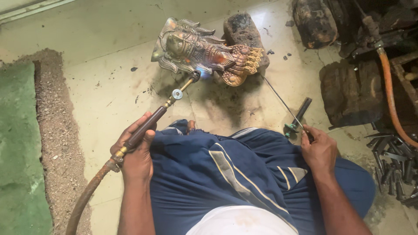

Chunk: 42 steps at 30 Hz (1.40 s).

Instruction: The person uses a blowtorch to heat a brass deity figurine resting on a brick. They move the flame across the face and body of the figurine while holding a thin metal rod in the other hand.

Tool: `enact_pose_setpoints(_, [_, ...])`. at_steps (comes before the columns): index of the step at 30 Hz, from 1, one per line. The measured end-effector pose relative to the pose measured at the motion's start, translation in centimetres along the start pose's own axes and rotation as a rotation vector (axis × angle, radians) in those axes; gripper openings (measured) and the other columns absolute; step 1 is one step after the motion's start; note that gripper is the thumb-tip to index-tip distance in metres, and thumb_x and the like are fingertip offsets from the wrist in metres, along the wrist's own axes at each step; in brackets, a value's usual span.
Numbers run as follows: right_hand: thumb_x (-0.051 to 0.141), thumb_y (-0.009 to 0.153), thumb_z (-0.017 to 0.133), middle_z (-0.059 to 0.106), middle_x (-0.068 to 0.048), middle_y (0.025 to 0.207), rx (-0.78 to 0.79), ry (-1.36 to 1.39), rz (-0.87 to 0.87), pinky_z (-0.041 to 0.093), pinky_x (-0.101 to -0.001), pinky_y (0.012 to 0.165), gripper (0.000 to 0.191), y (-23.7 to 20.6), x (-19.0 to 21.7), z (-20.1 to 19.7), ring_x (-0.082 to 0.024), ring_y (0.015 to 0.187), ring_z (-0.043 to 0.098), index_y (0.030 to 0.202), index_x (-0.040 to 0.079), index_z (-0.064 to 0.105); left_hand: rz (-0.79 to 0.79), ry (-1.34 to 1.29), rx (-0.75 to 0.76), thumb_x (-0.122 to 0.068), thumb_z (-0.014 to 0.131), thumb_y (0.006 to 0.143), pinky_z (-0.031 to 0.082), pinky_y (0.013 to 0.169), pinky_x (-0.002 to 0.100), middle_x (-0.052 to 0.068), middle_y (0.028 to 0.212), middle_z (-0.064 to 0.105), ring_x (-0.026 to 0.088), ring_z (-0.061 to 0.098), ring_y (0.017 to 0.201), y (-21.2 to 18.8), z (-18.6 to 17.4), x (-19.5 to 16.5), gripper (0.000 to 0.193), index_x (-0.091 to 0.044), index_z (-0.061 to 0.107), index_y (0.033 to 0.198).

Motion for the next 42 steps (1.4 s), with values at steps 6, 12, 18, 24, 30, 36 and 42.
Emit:
enact_pose_setpoints(6, [0.016,0.093,0.073,0.074,-0.019,0.104,-0.012,0.010,-0.034,0.057,-0.0415,0.079,0.027,0.2,-0.2,-0.1,-0.034,0.085,0.072,0.118,0.007,0.077,-0.058,0.014,0.030,-0.011,0.084,0.082,0.057,0.107,0.032,0.017,0.127,0.073,0.019,0.071,0.115,-0.6,2.0,0.3,0.049,0.007,0.068,0.124])
enact_pose_setpoints(12, [0.016,0.093,0.073,0.074,-0.019,0.102,-0.015,0.005,-0.026,0.056,-0.0410,0.079,0.026,0.5,-0.5,-0.2,-0.034,0.086,0.072,0.117,0.008,0.078,-0.100,-0.086,0.113,-0.015,0.086,0.080,0.057,0.107,0.033,0.016,0.128,0.073,0.020,0.071,0.115,-1.2,4.1,1.0,0.051,0.005,0.069,0.124])
enact_pose_setpoints(18, [0.017,0.092,0.073,0.074,-0.019,0.103,0.007,0.002,0.008,0.056,-0.0418,0.080,0.028,0.8,-1.0,-0.4,-0.035,0.090,0.073,0.118,0.008,0.078,-0.117,-0.087,0.137,-0.019,0.086,0.080,0.056,0.109,0.035,0.017,0.128,0.073,0.022,0.070,0.119,-1.5,3.8,1.3,0.052,0.005,0.070,0.123])
enact_pose_setpoints(24, [0.015,0.090,0.073,0.074,-0.020,0.104,0.044,-0.057,-0.016,0.056,-0.0430,0.084,0.028,1.3,-1.7,-0.4,-0.036,0.093,0.073,0.117,0.008,0.078,-0.105,-0.170,0.138,-0.017,0.086,0.081,0.056,0.111,0.036,0.019,0.128,0.072,0.024,0.070,0.120,-1.5,3.7,2.3,0.051,0.006,0.068,0.122])
enact_pose_setpoints(30, [0.018,0.091,0.072,0.075,-0.020,0.101,0.065,-0.137,-0.035,0.056,-0.0454,0.085,0.028,1.8,-2.2,-0.6,-0.038,0.093,0.072,0.117,0.009,0.078,-0.143,-0.244,0.125,-0.014,0.085,0.081,0.058,0.108,0.039,0.022,0.127,0.071,0.026,0.071,0.117,-1.4,3.9,3.5,0.050,0.009,0.067,0.121])
enact_pose_setpoints(36, [0.018,0.091,0.071,0.074,-0.020,0.103,0.082,-0.160,-0.025,0.056,-0.0454,0.085,0.028,1.9,-2.5,-0.7,-0.038,0.093,0.072,0.117,0.009,0.078,-0.150,-0.285,0.120,-0.014,0.084,0.082,0.058,0.108,0.040,0.023,0.127,0.071,0.027,0.071,0.116,-1.8,3.8,4.1,0.051,0.011,0.066,0.122])
enact_pose_setpoints(42, [0.018,0.091,0.072,0.074,-0.020,0.105,0.082,-0.170,-0.045,0.056,-0.0448,0.086,0.028,2.0,-2.4,-0.8,-0.038,0.094,0.072,0.117,0.007,0.078,-0.154,-0.276,0.108,-0.013,0.084,0.082,0.059,0.107,0.040,0.022,0.127,0.071,0.027,0.071,0.116,-1.8,3.4,4.2,0.050,0.011,0.066,0.122])
Point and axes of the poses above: each hand's wrist, its own y-axis towards the middle knuckle, its own z-axis out of the palm, x = y × z, the point moved 3 cm from there along y, towards the middle knuckle
